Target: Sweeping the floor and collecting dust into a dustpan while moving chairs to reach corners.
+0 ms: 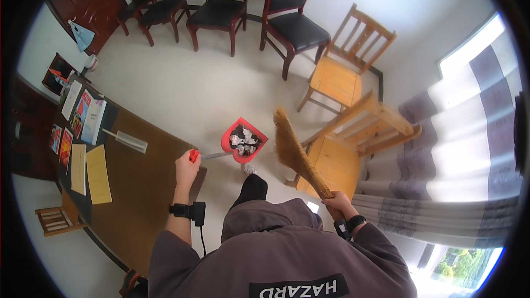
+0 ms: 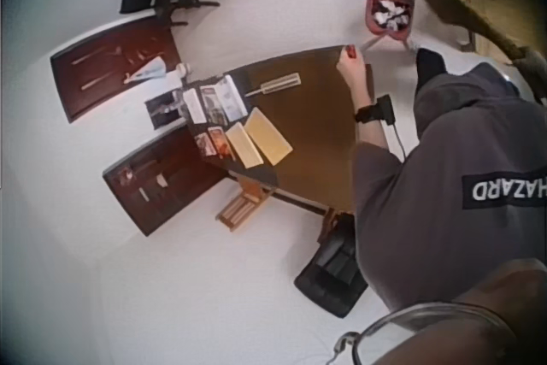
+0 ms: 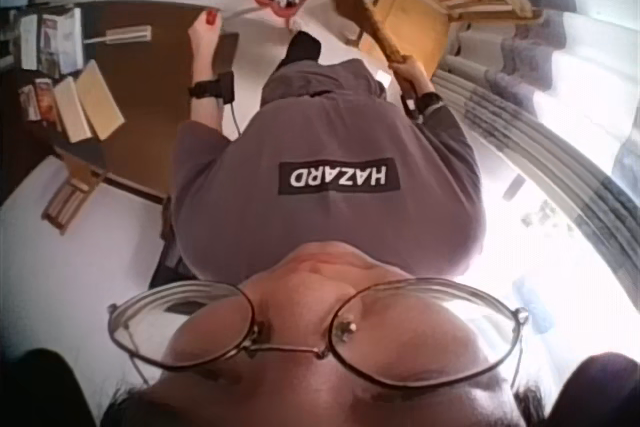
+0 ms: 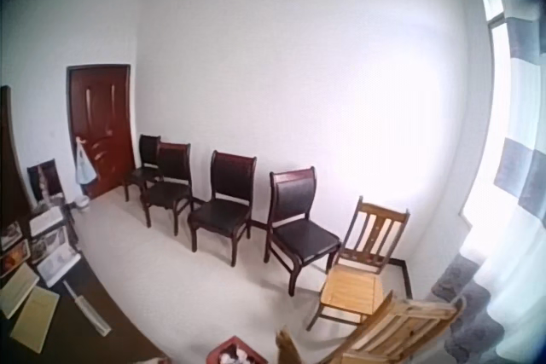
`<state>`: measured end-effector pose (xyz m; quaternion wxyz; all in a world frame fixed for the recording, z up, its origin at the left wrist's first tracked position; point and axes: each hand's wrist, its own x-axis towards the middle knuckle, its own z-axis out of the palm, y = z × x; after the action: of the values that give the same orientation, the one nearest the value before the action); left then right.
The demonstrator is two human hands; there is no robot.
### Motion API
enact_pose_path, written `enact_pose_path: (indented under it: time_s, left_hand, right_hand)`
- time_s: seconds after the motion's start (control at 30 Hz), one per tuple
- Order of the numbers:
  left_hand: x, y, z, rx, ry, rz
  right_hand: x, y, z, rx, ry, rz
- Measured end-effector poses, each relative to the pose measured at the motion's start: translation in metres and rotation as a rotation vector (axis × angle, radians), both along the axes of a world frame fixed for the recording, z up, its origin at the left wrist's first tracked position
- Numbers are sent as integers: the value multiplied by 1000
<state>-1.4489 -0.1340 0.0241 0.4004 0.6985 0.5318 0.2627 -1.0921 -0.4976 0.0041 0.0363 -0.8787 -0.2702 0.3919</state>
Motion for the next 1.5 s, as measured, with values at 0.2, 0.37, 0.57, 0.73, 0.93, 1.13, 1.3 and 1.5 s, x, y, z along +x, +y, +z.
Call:
enact_pose_path:
  time_s: [0.2,0.37,0.57,0.73,0.93,1.13,1.3,1.5]
  left_hand:
    - [58,106,-6,-16,12,-41]
    - [79,188,-6,26,1,-9]
    - [39,268,-51,-27,-7,248]
    - [13,316,-40,-37,-30,408]
    - [6,345,-27,-93,-10,740]
    - [-28,377,-35,-27,24,995]
    - [-72,433,-41,-59,-13,1127]
    - [-124,535,-46,-115,21,1141]
  right_hand:
    - [58,86,8,-28,-2,-73]
    - [108,170,5,57,52,-71]
    - [184,298,-19,-66,-35,198]
    - [216,445,-11,-104,-142,496]
    - [242,625,-1,-115,-11,650]
    - [199,798,15,-97,-126,951]
    - [142,915,2,-95,-189,1119]
    - [69,1033,19,-137,-145,1080]
